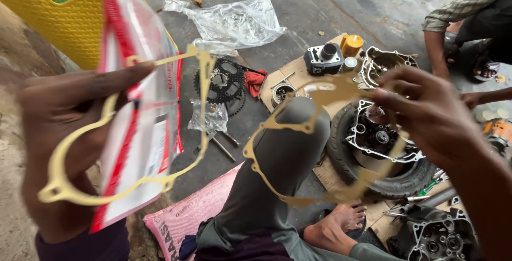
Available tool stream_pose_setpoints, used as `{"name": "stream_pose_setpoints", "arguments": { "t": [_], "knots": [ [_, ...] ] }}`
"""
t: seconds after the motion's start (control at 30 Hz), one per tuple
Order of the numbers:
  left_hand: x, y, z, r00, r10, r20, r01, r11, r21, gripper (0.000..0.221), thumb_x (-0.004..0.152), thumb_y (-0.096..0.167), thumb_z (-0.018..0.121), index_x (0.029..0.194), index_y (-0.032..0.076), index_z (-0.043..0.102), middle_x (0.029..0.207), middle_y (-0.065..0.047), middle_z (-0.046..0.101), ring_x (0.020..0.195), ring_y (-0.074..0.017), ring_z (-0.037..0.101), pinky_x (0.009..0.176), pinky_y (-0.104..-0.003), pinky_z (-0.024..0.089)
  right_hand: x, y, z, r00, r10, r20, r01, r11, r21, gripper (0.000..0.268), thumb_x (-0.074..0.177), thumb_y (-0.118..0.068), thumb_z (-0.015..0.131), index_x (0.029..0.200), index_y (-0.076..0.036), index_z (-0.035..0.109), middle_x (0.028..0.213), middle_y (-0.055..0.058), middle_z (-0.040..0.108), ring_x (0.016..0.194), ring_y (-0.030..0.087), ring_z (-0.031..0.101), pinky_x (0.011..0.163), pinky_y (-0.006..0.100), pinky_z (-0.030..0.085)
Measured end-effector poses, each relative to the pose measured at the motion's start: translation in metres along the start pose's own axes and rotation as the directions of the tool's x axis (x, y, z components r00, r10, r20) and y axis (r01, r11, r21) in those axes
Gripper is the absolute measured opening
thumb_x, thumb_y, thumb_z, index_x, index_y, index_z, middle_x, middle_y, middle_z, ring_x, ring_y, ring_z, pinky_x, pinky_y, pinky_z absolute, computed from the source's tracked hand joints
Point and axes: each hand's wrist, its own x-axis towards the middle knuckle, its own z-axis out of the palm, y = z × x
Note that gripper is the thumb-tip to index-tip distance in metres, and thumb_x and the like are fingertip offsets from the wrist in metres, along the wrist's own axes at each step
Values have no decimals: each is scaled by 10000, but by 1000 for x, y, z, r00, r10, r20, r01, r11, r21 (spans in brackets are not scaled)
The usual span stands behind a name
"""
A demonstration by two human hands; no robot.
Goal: Replacing engine gaskets and inspecting internal engine components.
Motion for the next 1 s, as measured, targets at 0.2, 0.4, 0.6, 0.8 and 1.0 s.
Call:
{"name": "stream_pose_setpoints", "arguments": {
  "t": [0.2,0.4,0.6,0.8,1.0],
  "knots": [
    [8,-16,25,961,242,130,-232,969,-90,268,988,24,718,1247,86,743,880,-54,745,714,-32,629,583,-219,462,35,4,48,947,-322,6,316,926,-208,369,958,-132,681,1276,5,555,1225,161,684,1144,233,665,971,338,548],
    [7,-6,34,956,234,179,-185,949,-256,355,968,-52,581,1276,72,707,1073,-86,772,880,-31,659,777,-198,517,4,-37,99,923,-326,205,345,936,-69,427,1010,-216,572,1366,6,495,1293,160,652,1201,260,664,1010,358,585],
    [4,14,21,958,215,188,-132,917,-376,312,1024,-29,684,1312,78,732,1004,-48,790,820,-21,657,785,-198,526,17,-47,146,894,-208,397,217,976,23,649,941,-225,600,1515,-121,316,1418,116,540,1301,255,618,994,372,542],
    [19,30,-15,960,173,220,-62,899,-434,306,923,11,747,1223,63,711,1040,-37,764,885,-44,688,832,-224,581,61,-41,131,656,-447,608,44,826,561,521,992,-147,696,1453,-135,454,1198,129,647,1099,249,672,932,399,598],
    [40,6,-35,962,181,202,-122,954,-273,570,937,50,710,1470,57,508,1096,-20,710,816,-25,626,672,-212,525,48,-80,93,668,-549,501,164,767,621,77,1150,-41,642,1177,-41,570,1021,146,713,971,225,721,805,353,578]
  ]
}}
